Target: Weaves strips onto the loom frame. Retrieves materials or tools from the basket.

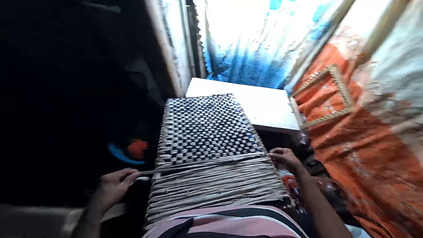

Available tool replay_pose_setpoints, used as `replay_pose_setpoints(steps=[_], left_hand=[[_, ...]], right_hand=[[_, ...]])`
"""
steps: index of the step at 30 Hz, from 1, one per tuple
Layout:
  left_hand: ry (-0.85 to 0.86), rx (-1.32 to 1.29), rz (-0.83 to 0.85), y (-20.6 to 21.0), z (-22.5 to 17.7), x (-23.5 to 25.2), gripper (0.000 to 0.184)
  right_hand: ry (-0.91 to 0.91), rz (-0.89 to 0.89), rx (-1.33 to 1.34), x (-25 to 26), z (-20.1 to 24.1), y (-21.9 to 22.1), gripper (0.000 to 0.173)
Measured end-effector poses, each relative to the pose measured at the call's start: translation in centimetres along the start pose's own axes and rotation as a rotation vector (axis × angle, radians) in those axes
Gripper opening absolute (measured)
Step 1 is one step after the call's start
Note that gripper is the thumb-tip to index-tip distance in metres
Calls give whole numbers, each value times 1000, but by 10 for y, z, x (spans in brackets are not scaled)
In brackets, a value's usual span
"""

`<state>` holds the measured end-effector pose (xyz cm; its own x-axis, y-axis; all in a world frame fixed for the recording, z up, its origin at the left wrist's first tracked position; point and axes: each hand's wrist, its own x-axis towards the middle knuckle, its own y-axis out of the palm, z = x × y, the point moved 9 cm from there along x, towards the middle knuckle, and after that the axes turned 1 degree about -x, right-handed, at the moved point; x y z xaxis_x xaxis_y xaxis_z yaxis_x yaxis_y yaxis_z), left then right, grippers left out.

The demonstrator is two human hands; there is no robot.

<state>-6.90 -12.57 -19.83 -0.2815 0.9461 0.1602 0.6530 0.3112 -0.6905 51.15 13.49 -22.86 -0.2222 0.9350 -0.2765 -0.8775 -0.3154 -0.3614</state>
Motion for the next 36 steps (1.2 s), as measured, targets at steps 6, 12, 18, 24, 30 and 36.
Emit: replay_pose_setpoints(steps=[6,12,18,24,30,36], left_hand=[[-93,-98,42,7,-4,8,22],[-91,-156,-148,-7,-4,13,19],[25,-173,-132,-11,-19,10,28],[-59,-357,-97,-1,-1,11,22],[-104,-443,-106,3,2,8,11],[-23,-474,-148,-9,-18,7,7]], right_hand=[[-283,-94,-345,-9,32,2,20],[-414,-73,-643,-17,64,28,25],[-272,-95,-478,-10,55,17,26],[-166,-107,-247,-12,33,-1,21],[-293,-175,-325,-24,44,0,20],[-348,-223,-748,-25,55,37,41]])
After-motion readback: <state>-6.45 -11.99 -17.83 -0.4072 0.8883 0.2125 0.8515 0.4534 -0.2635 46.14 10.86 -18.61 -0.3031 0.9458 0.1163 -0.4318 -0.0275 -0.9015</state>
